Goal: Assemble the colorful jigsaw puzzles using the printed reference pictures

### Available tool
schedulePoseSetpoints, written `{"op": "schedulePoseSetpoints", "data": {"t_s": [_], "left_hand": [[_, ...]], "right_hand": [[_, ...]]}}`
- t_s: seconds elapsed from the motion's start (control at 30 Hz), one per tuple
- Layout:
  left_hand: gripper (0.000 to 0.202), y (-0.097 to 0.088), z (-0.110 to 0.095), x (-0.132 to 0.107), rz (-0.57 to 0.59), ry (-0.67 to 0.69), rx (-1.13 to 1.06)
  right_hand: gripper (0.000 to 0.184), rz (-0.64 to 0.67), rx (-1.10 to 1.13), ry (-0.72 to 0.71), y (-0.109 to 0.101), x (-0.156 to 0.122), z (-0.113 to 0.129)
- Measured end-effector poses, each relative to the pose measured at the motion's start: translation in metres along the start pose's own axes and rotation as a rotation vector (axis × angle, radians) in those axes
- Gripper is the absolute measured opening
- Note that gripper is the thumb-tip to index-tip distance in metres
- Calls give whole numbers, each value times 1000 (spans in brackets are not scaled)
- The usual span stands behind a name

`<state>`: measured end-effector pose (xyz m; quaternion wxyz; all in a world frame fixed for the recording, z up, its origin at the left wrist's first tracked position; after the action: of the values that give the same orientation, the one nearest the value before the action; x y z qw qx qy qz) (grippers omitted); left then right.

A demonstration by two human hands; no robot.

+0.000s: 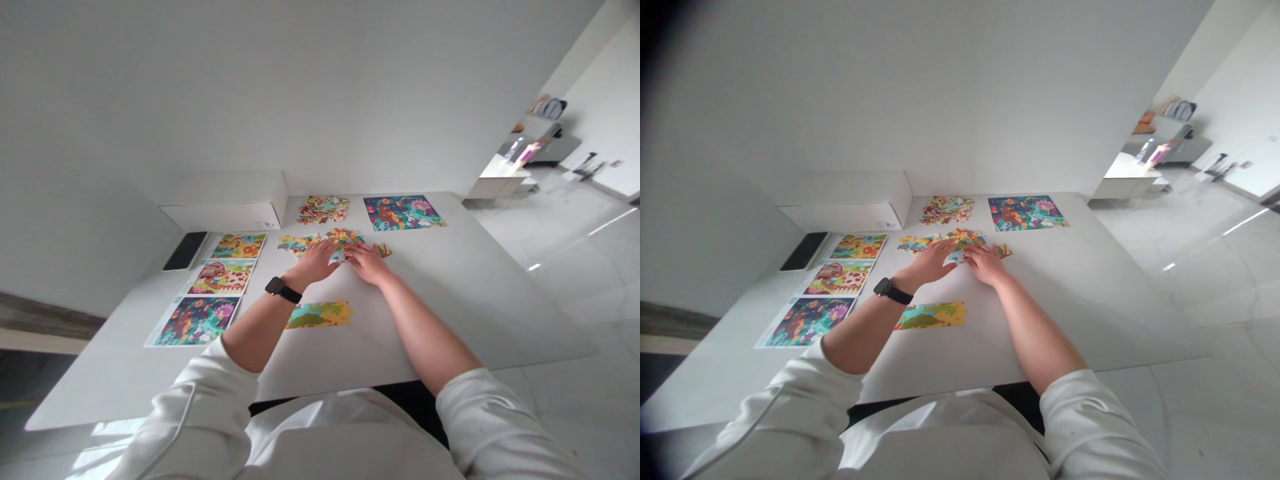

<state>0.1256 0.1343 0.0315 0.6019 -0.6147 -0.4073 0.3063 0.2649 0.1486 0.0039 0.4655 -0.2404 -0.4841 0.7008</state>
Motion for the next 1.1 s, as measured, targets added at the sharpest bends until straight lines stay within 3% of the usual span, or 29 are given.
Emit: {"op": "schedulePoseSetpoints", "data": {"t_s": [0.13,0.4,0.5,0.63,0.83,0.97,1.1], "left_hand": [[62,16,0,11,87,20,28],[47,6,40,2,-20,-186,87],[51,6,34,15,-52,-155,58],[61,18,11,42,-17,-69,20],[49,30,-20,54,43,100,20],[53,27,-4,43,26,77,7],[49,20,18,29,29,22,30]], "right_hand": [[46,-42,-2,45,-6,-1,-10],[41,-218,-55,230,-22,-5,-34],[48,-182,-36,162,-16,-1,-25],[56,-176,-5,142,-15,1,-23],[59,-204,-2,184,-20,-1,-32],[52,-176,-11,206,-17,-1,-32],[44,-235,-22,306,-23,-5,-43]]}}
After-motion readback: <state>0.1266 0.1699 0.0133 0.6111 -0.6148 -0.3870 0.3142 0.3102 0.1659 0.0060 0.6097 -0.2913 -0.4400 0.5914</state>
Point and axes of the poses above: each hand's wrist, its own x-axis towards the middle knuckle, its own y-axis out of the palm, z = x × y, the point moved 10 cm from there along x, towards the middle knuckle, and after that the axes turned 5 degrees about x, right-handed, at the moved point
